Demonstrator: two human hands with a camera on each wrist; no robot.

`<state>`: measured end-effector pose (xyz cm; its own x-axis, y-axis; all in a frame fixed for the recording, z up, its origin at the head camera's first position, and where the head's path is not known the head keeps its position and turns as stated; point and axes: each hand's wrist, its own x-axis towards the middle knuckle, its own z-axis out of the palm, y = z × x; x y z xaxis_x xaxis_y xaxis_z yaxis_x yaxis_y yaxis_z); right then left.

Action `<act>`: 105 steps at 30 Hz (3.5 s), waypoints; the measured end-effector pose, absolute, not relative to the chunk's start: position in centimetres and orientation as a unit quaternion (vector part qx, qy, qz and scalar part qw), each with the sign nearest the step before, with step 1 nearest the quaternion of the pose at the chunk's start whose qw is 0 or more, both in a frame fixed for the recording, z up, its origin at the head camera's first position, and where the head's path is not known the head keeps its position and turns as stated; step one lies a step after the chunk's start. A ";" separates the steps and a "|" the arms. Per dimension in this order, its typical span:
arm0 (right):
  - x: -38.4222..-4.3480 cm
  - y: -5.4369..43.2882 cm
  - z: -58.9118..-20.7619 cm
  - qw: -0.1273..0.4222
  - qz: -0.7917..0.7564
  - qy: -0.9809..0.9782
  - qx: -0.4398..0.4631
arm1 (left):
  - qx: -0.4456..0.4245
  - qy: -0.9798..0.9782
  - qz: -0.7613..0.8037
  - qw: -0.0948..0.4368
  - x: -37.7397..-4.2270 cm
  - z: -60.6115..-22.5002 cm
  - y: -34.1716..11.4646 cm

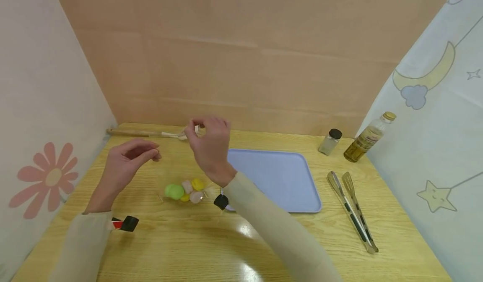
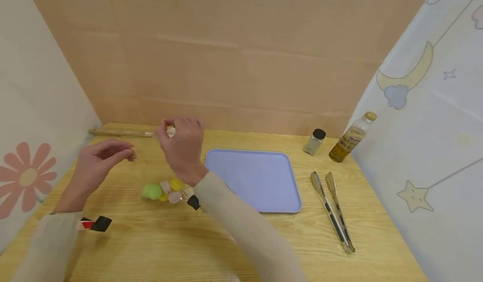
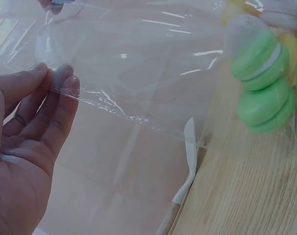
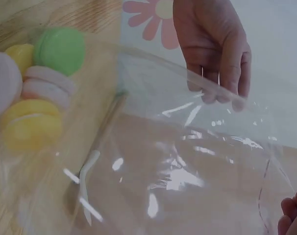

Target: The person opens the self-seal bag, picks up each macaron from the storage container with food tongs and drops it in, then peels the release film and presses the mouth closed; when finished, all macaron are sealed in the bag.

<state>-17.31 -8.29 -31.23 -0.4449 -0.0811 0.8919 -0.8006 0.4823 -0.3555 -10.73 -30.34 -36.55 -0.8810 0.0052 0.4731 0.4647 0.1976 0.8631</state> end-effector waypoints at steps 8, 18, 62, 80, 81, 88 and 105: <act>-17.8 -4.9 -31.2 0.458 0.454 -0.717 0.264 | -0.147 -0.753 -0.615 0.184 -10.7 -36.6 -30.4; -18.5 -0.1 -30.9 0.409 0.577 -0.691 0.151 | -0.146 -0.748 -0.622 0.182 -10.8 -36.6 -30.4; -14.0 15.4 -34.0 0.157 0.533 -0.810 0.190 | -0.172 -0.712 -0.655 0.185 -10.9 -36.8 -30.6; -13.7 16.8 -38.2 0.068 0.289 -0.894 0.336 | -0.148 -0.741 -0.628 0.186 -10.9 -36.6 -30.5; -13.8 16.8 -38.2 0.070 0.287 -0.895 0.335 | -0.150 -0.738 -0.631 0.186 -10.9 -36.6 -30.5; -14.4 16.3 -37.2 0.104 0.291 -0.895 0.321 | -0.156 -0.734 -0.634 0.188 -11.0 -36.6 -30.5; -14.5 13.5 -32.7 0.278 0.398 -0.783 0.388 | -0.160 -0.733 -0.634 0.186 -11.0 -36.6 -30.4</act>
